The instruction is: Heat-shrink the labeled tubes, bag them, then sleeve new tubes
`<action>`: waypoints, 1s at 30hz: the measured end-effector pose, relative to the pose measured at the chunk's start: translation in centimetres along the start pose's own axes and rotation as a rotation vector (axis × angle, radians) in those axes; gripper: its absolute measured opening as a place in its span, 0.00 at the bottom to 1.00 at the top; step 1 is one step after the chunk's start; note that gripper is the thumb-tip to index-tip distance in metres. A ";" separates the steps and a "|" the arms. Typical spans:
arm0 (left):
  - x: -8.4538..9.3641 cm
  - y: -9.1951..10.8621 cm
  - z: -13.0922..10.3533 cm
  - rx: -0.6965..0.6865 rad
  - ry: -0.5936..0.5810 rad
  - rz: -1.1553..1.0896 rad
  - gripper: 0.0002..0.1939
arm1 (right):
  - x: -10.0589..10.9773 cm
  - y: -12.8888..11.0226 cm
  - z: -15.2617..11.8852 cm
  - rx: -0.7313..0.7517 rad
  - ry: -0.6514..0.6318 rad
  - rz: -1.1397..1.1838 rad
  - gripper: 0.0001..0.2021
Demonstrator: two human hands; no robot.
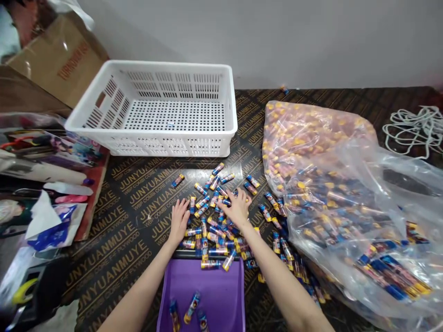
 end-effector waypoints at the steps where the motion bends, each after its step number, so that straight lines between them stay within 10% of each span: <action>1: 0.0 0.2 -0.7 0.021 -0.006 -0.049 0.23 | -0.2 -1.2 -1.5 0.000 -0.029 0.026 0.30; 10: 1.2 0.9 -9.2 0.195 -0.061 -0.209 0.22 | -0.2 -8.6 -14.7 -0.004 -0.341 0.205 0.34; 19: 3.7 3.4 -16.1 0.100 -0.431 0.006 0.19 | 2.7 -10.3 -24.7 0.283 -0.845 0.369 0.38; 22: 6.2 2.2 -11.6 -0.036 -0.348 0.112 0.18 | 4.4 -7.6 -21.1 0.365 -0.760 0.436 0.33; 26: 9.6 -2.0 0.6 0.018 0.119 0.232 0.27 | 4.3 0.9 -7.8 0.024 -0.039 0.309 0.30; 30: 7.5 -3.8 10.2 0.050 0.176 0.269 0.30 | -0.1 4.2 4.1 -0.104 0.153 0.229 0.29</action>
Point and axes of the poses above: each hand's wrist, its own z-axis towards the middle knuckle, its own x-axis out of the back of the hand, y = z × x, the point moved 5 cm from there along z, towards the middle knuckle
